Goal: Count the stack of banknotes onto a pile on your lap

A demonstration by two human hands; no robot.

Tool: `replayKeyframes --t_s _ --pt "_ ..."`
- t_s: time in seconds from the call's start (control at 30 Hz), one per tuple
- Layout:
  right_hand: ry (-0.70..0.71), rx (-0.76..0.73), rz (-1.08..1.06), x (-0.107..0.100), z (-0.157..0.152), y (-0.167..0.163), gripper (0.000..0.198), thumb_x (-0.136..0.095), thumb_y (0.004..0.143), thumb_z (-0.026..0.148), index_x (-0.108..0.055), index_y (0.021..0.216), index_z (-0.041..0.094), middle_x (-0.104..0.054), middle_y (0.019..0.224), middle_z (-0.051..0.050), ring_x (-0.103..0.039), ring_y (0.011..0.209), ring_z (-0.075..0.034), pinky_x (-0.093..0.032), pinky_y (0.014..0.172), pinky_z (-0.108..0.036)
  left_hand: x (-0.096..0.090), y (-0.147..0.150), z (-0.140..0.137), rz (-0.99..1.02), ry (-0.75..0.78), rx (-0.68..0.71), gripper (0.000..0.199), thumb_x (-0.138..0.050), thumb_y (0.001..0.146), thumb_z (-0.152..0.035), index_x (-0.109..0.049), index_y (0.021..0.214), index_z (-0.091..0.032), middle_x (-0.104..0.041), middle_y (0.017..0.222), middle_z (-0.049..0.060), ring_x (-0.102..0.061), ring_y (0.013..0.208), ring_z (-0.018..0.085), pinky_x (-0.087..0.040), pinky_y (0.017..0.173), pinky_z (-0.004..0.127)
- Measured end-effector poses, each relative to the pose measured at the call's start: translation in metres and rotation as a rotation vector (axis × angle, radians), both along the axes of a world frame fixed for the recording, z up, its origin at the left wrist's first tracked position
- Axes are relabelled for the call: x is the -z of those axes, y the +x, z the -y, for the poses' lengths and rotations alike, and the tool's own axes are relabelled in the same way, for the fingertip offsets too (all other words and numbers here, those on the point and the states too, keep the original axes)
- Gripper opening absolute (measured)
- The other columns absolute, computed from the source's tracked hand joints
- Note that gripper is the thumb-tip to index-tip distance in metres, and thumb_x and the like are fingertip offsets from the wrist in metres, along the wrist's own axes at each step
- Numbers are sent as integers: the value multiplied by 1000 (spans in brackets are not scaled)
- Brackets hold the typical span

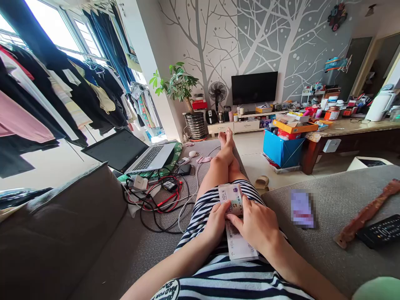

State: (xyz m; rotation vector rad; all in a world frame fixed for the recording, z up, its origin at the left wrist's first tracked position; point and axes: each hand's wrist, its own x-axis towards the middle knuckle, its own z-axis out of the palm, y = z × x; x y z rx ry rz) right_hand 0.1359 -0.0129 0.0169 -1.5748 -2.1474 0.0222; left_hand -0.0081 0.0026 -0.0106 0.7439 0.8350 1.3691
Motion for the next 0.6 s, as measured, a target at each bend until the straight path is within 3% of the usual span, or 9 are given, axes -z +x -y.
replayKeyframes --t_s 0.17,0.27,0.37,0.6 --pt "-127 -115 -525 15 -26 17 42 -58 97 60 -71 113 23 -80 84 -7 -76 75 -27 -51 67 -34 -1 -2 -2 43 -42 44 36 -82 70 -44 -82 91 -15 -83 91 11 -77 88 30 -57 86 39" --pt "-160 -157 -779 26 -36 14 46 -61 92 69 -64 85 24 -71 70 -2 -67 65 -22 -48 63 -31 -1 -4 -1 86 -76 28 36 -86 65 -39 -81 92 -14 -83 87 11 -77 85 29 -58 87 40" --pt "-97 -126 -865 33 -38 7 54 -66 87 75 -54 69 25 -59 62 2 -55 60 -18 -42 60 -30 2 -5 -1 120 -92 23 35 -89 62 -32 -80 91 -14 -82 87 10 -76 80 25 -59 86 39" --pt "-96 -137 -918 40 -41 4 66 -62 84 85 -50 62 25 -46 57 3 -43 57 -17 -35 58 -31 8 -6 0 95 -65 47 36 -91 61 -27 -80 93 -12 -83 98 13 -75 84 24 -58 88 37"
